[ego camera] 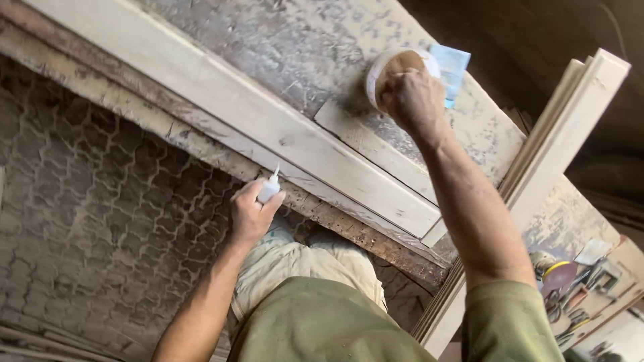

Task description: The recorder is sanding wooden planks using a power sander and applying wood filler to defects.

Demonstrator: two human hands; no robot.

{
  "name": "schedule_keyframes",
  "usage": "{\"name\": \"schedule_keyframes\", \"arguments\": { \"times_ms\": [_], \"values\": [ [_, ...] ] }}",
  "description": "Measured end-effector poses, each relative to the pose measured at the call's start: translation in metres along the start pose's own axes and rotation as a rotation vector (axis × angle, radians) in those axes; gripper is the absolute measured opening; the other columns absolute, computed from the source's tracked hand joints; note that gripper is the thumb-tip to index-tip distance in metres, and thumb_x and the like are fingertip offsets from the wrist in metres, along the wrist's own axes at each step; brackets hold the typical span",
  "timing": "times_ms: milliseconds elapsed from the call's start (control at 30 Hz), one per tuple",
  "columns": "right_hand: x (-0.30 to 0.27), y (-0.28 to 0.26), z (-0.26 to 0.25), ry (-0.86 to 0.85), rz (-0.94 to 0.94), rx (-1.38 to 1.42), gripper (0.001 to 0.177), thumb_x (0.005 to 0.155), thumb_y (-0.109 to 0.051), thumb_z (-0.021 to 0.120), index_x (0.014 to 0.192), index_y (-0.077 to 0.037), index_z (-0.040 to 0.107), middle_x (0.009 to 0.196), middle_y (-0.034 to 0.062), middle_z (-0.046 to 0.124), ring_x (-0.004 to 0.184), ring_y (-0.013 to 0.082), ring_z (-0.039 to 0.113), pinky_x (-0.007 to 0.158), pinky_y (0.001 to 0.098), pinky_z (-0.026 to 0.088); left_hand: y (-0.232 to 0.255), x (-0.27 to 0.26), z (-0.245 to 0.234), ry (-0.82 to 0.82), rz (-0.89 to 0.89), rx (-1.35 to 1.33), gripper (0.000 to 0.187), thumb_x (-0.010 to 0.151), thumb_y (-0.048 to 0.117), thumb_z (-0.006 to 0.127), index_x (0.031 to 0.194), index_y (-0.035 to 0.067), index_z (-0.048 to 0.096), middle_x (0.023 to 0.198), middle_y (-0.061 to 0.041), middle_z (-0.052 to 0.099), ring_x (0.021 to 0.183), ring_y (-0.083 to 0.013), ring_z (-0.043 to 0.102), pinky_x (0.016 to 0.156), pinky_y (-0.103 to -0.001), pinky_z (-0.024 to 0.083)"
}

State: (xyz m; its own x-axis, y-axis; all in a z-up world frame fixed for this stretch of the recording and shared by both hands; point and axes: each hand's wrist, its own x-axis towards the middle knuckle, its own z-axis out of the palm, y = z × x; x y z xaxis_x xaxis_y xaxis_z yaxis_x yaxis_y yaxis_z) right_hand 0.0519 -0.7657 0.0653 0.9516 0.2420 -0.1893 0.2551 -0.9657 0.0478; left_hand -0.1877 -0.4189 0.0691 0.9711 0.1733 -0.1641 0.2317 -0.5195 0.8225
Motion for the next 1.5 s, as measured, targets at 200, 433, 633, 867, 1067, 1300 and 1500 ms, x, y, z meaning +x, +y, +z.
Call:
{"name": "schedule_keyframes", "arguments": {
  "times_ms": [200,433,633,867,1067,1300,1500],
  "values": [
    [-0.003,0.005,0.014,0.098,-0.075,-0.073,0.014,0.09,-0.04,0.074,0.084,-0.028,0.078,0.08,-0.0058,0.068,0.083,0.0211,0.068,0.073,0.0357,0.054,0.01,0.018,0.001,0.075,0.031,-0.09,0.028,0.079,0.023,0.089,0.088,0.001,0.073,0.085,-0.019,0.073,0.079,-0.0417,0.072,0.067,-0.049,0.058],
    [-0.062,-0.106,-0.066,0.139,-0.314,0.222,0.019,0.085,-0.009,0.062,0.067,-0.015,0.062,0.059,0.0049,0.061,0.06,0.0352,0.063,0.055,0.0433,0.049,0.01,0.01,-0.008,0.052,-0.034,-0.193,0.028,0.083,0.022,0.086,0.09,-0.002,0.074,0.085,-0.021,0.074,0.081,-0.0396,0.074,0.064,-0.045,0.057],
    [-0.101,-0.195,-0.023,0.329,-0.192,0.587,0.021,0.1,-0.016,0.064,0.12,-0.013,0.066,0.128,0.0167,0.065,0.119,0.036,0.065,0.096,0.0441,0.053,0.051,0.009,-0.034,0.045,-0.098,-0.061,0.027,0.077,0.013,0.091,0.094,0.0,0.076,0.077,-0.021,0.071,0.078,-0.0408,0.072,0.061,-0.048,0.054],
    [-0.259,-0.065,0.028,0.504,0.374,0.676,0.006,0.095,-0.013,0.06,0.093,-0.009,0.064,0.112,0.0154,0.069,0.102,0.029,0.066,0.097,0.0414,0.056,0.048,0.007,-0.011,-0.256,-0.05,-0.043,0.025,0.101,0.006,0.074,0.118,-0.012,0.068,0.095,-0.016,0.07,0.077,-0.0214,0.06,0.069,-0.032,0.049],
    [-0.348,0.087,0.076,0.337,0.712,0.278,0.056,0.093,0.01,0.049,0.147,-0.001,0.044,0.153,0.0302,0.045,0.146,0.0445,0.045,0.123,0.0454,0.041,0.073,0.003,0.014,-0.319,0.006,-0.005,0.028,0.093,0.008,0.077,0.116,-0.008,0.07,0.089,-0.014,0.071,0.068,-0.02,0.06,0.059,-0.032,0.048],
    [-0.228,0.079,0.006,0.333,0.369,0.296,0.047,0.092,-0.01,0.071,0.136,0.002,0.058,0.141,0.02,0.057,0.134,0.0344,0.051,0.117,0.0457,0.042,0.064,-0.007,0.015,-0.339,-0.079,-0.089,0.035,0.091,0.021,0.074,0.117,-0.002,0.07,0.086,-0.009,0.073,0.065,-0.0156,0.062,0.054,-0.026,0.05],
    [-0.075,0.077,0.066,0.336,0.019,0.316,0.07,0.093,-0.024,0.075,0.153,-0.003,0.044,0.159,0.024,0.038,0.148,0.0439,0.036,0.12,0.0556,0.036,0.064,-0.026,0.0,-0.205,-0.187,-0.187,0.026,0.087,0.01,0.075,0.109,-0.001,0.071,0.082,-0.002,0.068,0.067,-0.0124,0.054,0.062,-0.026,0.047]
  ]
}}
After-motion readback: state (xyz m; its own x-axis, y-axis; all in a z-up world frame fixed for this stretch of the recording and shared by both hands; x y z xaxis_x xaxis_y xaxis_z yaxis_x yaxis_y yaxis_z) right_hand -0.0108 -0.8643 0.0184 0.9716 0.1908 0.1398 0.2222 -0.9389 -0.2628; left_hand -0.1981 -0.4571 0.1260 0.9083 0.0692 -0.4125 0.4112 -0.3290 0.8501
